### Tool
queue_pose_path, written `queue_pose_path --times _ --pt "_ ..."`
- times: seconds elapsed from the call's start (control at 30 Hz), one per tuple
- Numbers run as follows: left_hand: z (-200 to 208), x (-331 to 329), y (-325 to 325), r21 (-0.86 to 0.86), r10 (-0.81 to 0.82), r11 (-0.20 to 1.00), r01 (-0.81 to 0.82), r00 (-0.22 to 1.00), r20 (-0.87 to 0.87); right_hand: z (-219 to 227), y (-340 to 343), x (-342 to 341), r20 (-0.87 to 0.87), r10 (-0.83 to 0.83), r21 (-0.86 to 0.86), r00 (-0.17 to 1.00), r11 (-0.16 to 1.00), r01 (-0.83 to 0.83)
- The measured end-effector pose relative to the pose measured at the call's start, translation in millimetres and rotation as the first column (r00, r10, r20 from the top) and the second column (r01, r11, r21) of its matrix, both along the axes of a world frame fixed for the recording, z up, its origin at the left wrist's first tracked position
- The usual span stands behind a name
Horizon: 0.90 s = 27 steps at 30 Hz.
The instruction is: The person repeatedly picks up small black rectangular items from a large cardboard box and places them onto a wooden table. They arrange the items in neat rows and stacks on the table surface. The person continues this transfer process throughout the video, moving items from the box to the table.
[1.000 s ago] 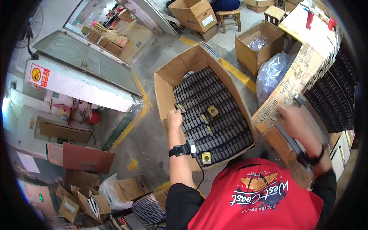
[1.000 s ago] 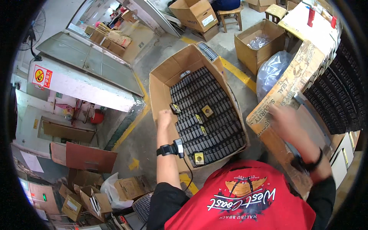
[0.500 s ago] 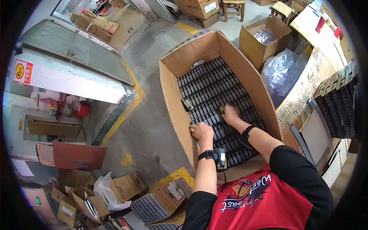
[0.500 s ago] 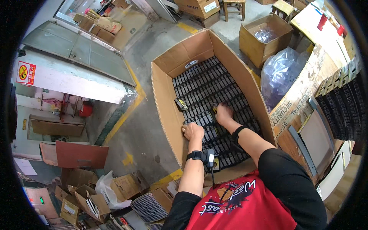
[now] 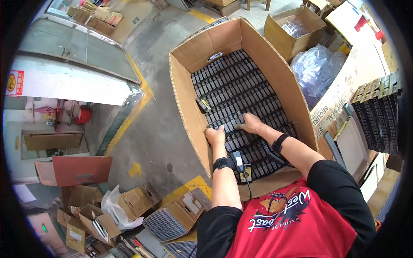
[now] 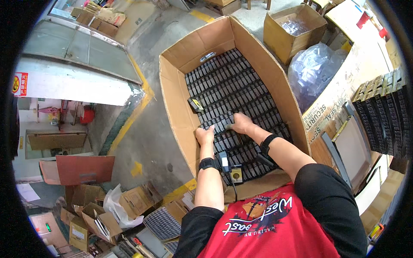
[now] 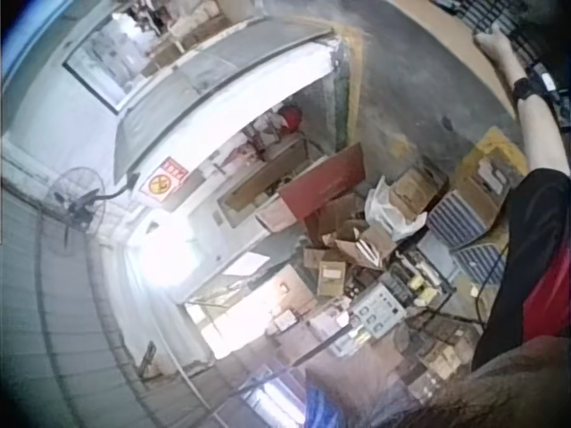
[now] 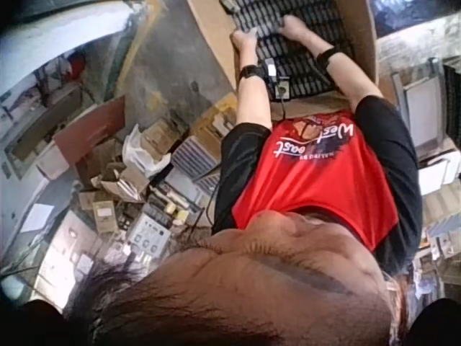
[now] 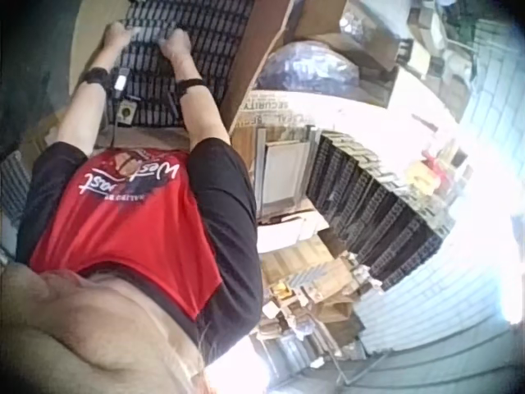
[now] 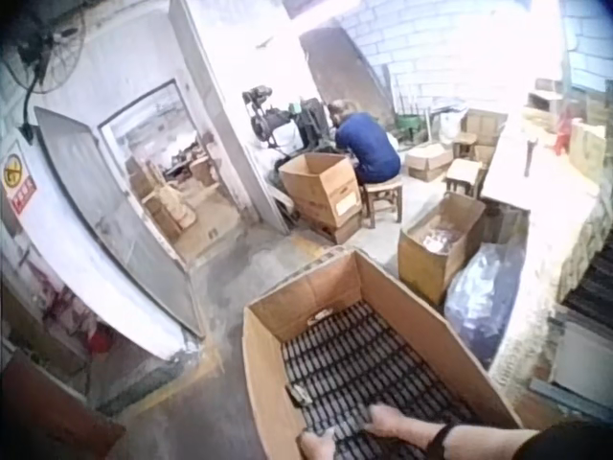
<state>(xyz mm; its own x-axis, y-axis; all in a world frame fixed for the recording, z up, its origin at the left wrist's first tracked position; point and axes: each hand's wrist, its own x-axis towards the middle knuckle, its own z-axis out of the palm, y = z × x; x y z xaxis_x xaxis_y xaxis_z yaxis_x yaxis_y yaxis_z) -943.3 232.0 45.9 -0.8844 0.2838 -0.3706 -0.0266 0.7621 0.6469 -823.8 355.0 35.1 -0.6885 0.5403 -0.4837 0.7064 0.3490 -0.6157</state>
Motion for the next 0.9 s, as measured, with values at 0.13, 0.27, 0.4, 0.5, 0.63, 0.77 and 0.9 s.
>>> queue_pose_path --times 0.13,0.27,0.4,0.5,0.63,0.77,0.9 --pt "-12.3 -4.3 -1.8 0.079 0.083 0.993 -0.084 0.996 0.015 3.8 1.9 -5.6 -0.077 0.025 0.1 0.997 0.995 -0.017" --pt "-23.9 -6.7 3.7 0.224 0.102 0.97 -0.1 0.995 0.001 11.8 19.4 -15.0 -0.084 0.068 0.147 0.994 0.988 -0.055" --pt "-60.7 -13.5 -7.8 0.179 0.131 0.976 -0.125 0.991 -0.023 28.2 29.0 -32.3 0.163 0.069 0.078 0.984 0.993 -0.083" --pt "-36.7 -3.3 2.9 0.115 0.165 0.98 -0.163 0.986 -0.007 31.6 22.1 -60.5 -0.204 0.046 0.65 0.978 0.753 0.1" --pt "-7.4 -1.4 8.6 -0.106 0.096 0.989 -0.101 0.994 -0.054 36.9 3.5 -129.9 -0.177 0.241 0.492 0.954 0.861 -0.126" --pt "-16.0 0.3 3.2 0.01 0.054 0.999 -0.053 0.989 -0.14 -9.3 -11.2 -168.4 -0.245 0.152 0.314 0.957 0.947 -0.07" --pt "-16.7 -2.0 2.2 0.028 0.113 0.993 -0.111 0.991 -0.065 22.9 20.7 -145.3 -0.252 -0.189 0.209 0.949 0.947 0.244"
